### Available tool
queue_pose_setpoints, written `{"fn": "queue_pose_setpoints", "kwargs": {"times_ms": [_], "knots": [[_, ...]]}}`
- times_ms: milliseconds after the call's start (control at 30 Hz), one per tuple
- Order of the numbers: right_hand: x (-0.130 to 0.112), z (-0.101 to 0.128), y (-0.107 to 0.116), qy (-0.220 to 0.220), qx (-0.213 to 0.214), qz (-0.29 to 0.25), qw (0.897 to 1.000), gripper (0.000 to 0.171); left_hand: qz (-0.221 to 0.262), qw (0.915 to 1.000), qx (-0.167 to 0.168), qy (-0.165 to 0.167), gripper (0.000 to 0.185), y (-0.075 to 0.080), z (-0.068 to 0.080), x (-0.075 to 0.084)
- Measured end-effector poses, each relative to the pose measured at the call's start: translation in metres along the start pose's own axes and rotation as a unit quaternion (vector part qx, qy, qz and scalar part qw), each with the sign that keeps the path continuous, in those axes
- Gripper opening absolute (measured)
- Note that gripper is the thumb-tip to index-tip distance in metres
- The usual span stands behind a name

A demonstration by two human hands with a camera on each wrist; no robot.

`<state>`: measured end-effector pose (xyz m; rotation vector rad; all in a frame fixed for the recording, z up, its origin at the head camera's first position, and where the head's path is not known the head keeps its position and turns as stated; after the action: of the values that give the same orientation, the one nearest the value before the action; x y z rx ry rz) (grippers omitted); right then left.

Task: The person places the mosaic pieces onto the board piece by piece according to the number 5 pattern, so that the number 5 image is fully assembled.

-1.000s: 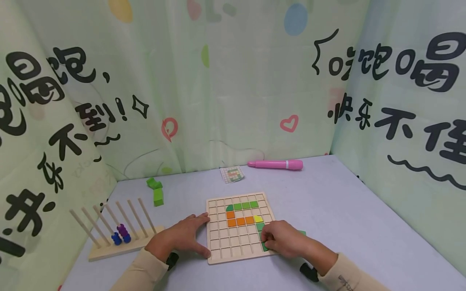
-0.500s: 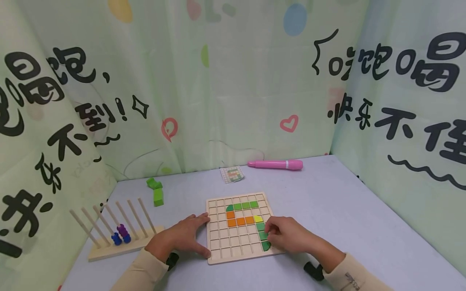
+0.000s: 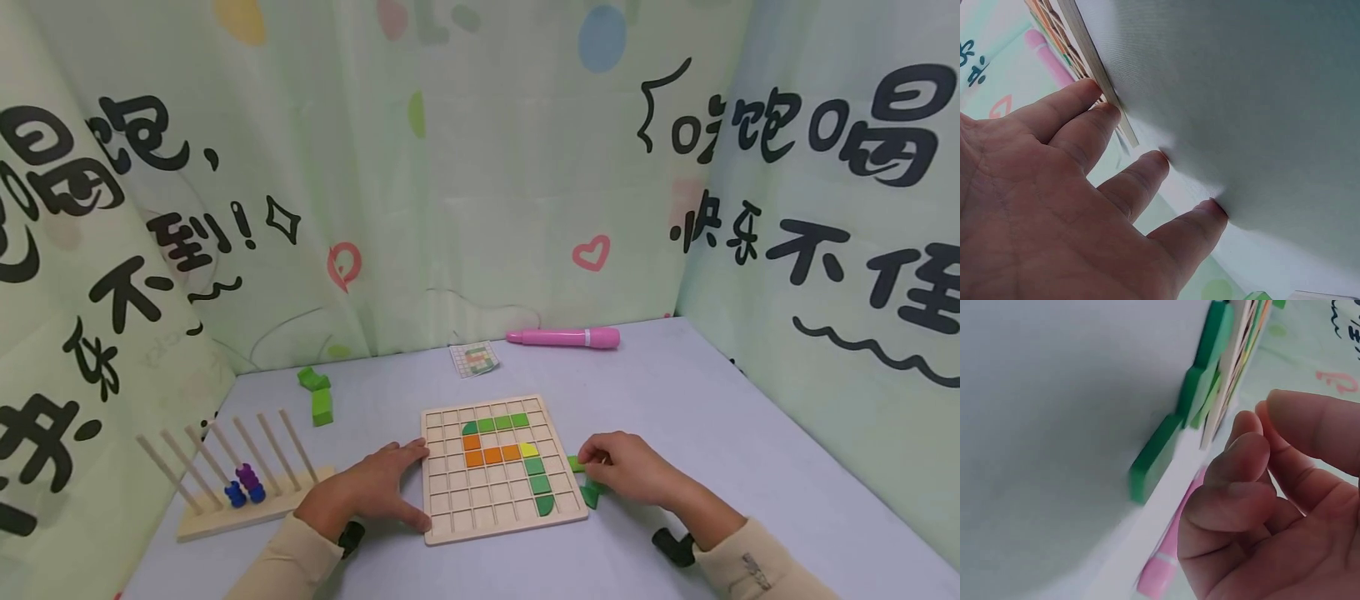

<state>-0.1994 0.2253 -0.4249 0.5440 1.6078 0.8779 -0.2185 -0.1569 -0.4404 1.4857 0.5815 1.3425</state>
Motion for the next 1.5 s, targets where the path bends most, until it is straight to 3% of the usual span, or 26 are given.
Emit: {"fn": "queue_pose_setpoints", "kwargs": {"times_ms": [333, 533, 767, 1067, 1500], "knots": [[0.015, 0.006, -0.003, -0.012, 0.007, 0.065, 0.998, 0.017, 0.001, 1.0, 0.001, -0.004, 0.106, 0.0, 0.0, -0.001], [0.012, 0.007, -0.008, -0.025, 0.012, 0.097, 0.995, 0.017, 0.004, 1.0, -0.003, -0.003, 0.106, -0.001, 0.001, -0.002], [0.005, 0.006, -0.011, -0.045, 0.023, 0.075, 0.996, 0.018, 0.004, 1.0, -0.004, 0.0, 0.106, 0.0, 0.0, -0.001], [-0.005, 0.003, -0.006, -0.02, 0.035, 0.043, 0.998, 0.011, 0.005, 1.0, -0.006, 0.0, 0.106, 0.001, 0.001, 0.001], [-0.039, -0.007, -0.031, 0.058, -0.06, -0.044, 0.996, 0.005, 0.003, 1.0, -0.004, 0.007, 0.107, 0.0, 0.0, 0.001]]}}
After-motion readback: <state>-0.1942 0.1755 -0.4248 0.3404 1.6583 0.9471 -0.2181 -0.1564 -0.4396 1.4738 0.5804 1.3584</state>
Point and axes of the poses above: each hand's wrist, its own z-axis away from the middle knuckle, its own y-axis out of the back of the hand, x = y × z, the point moved 1 cm from there along -z, towards the middle knuckle, and after that the axes turned 8 degrees about x, right-handed, at the moved point
